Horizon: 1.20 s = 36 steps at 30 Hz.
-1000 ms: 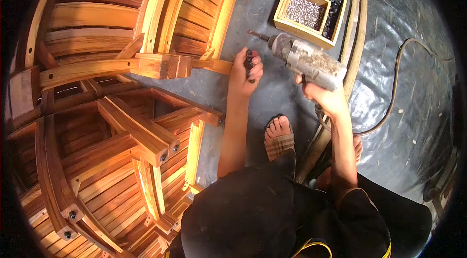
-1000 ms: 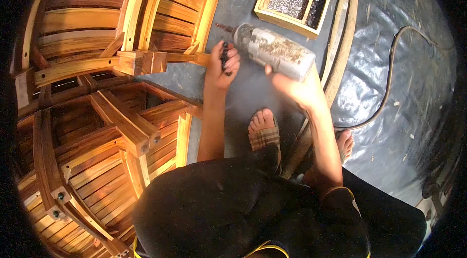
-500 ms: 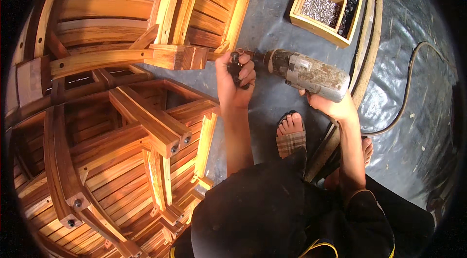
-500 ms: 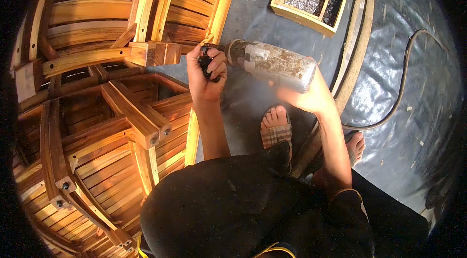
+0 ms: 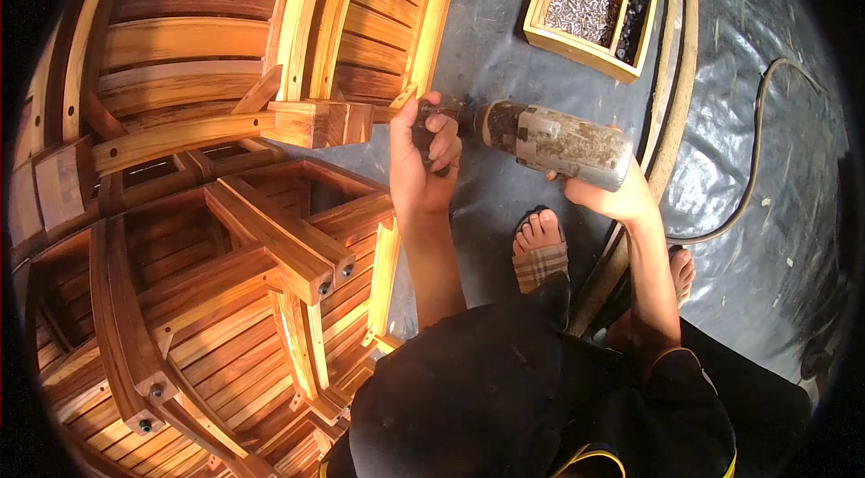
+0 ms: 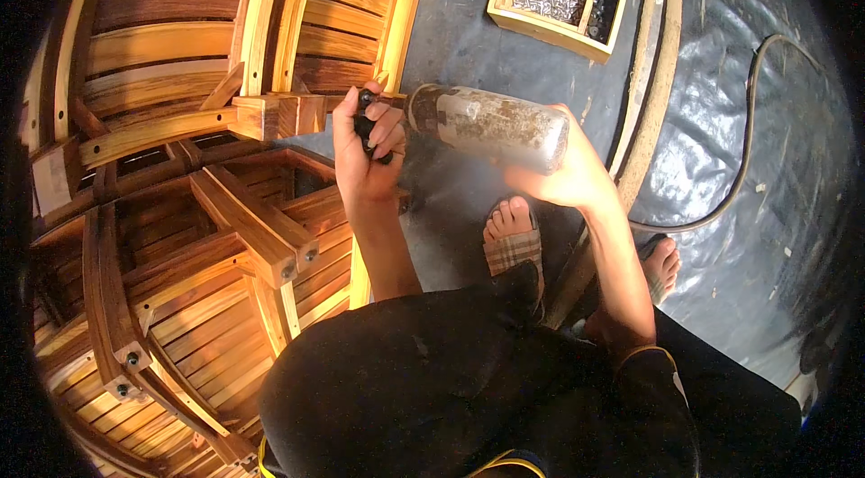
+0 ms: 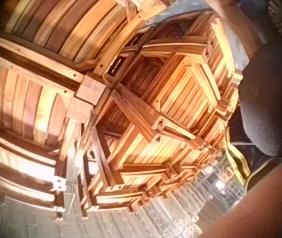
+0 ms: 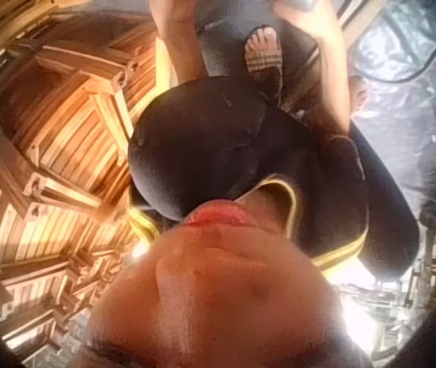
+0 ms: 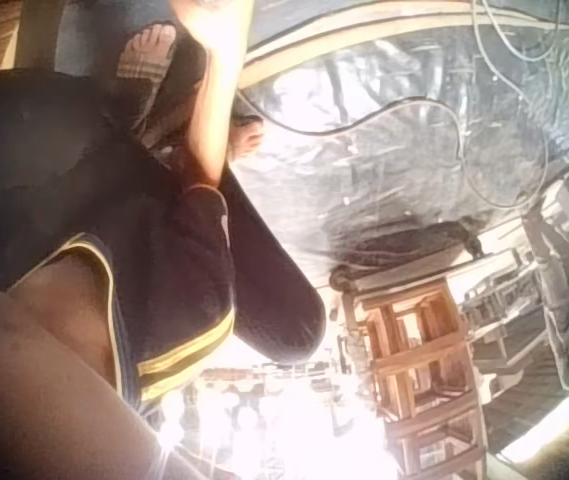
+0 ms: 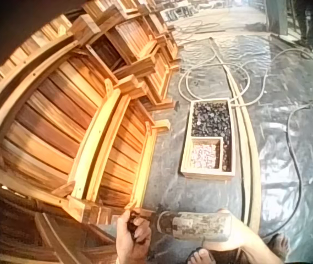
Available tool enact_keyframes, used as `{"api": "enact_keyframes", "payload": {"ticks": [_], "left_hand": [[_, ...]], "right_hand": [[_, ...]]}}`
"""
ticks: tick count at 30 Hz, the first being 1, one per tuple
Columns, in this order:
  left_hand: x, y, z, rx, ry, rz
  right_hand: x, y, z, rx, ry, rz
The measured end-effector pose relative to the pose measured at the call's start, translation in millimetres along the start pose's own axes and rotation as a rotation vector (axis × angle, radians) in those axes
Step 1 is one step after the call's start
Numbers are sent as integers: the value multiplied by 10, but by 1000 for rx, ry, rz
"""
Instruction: Assembling wooden chair frames by drilling screws into the joints using a pneumatic impact driver.
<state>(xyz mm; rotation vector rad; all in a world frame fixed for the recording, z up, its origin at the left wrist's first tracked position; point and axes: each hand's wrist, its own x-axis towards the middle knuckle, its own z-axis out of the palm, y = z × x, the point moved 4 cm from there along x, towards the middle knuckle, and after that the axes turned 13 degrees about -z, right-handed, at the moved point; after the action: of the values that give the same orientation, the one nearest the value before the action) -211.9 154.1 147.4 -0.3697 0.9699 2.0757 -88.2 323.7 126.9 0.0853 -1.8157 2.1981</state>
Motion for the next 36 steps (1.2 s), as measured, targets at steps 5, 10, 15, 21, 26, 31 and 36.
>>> {"api": "enact_keyframes", "payload": {"ticks": [5,10,15,21,26,31,36], "left_hand": [[-111,26,11,94,64,81],[-231,31,34,187,105,207],[-386,128,-26,423,233,291],[-414,104,6,177,151,287],[-436,139,-21,8,56,196],[-432,175,-78,-107,-13,134],[-454,200,-98,-21,71,174]], "right_hand": [[-20,115,43,10,-30,-79],[8,39,108,-138,-90,-101],[92,-33,242,-107,-83,-143],[125,-31,439,-103,-24,-189],[144,33,556,-94,-29,-215],[146,96,630,-32,9,-173],[171,99,664,-71,-5,-207]]}}
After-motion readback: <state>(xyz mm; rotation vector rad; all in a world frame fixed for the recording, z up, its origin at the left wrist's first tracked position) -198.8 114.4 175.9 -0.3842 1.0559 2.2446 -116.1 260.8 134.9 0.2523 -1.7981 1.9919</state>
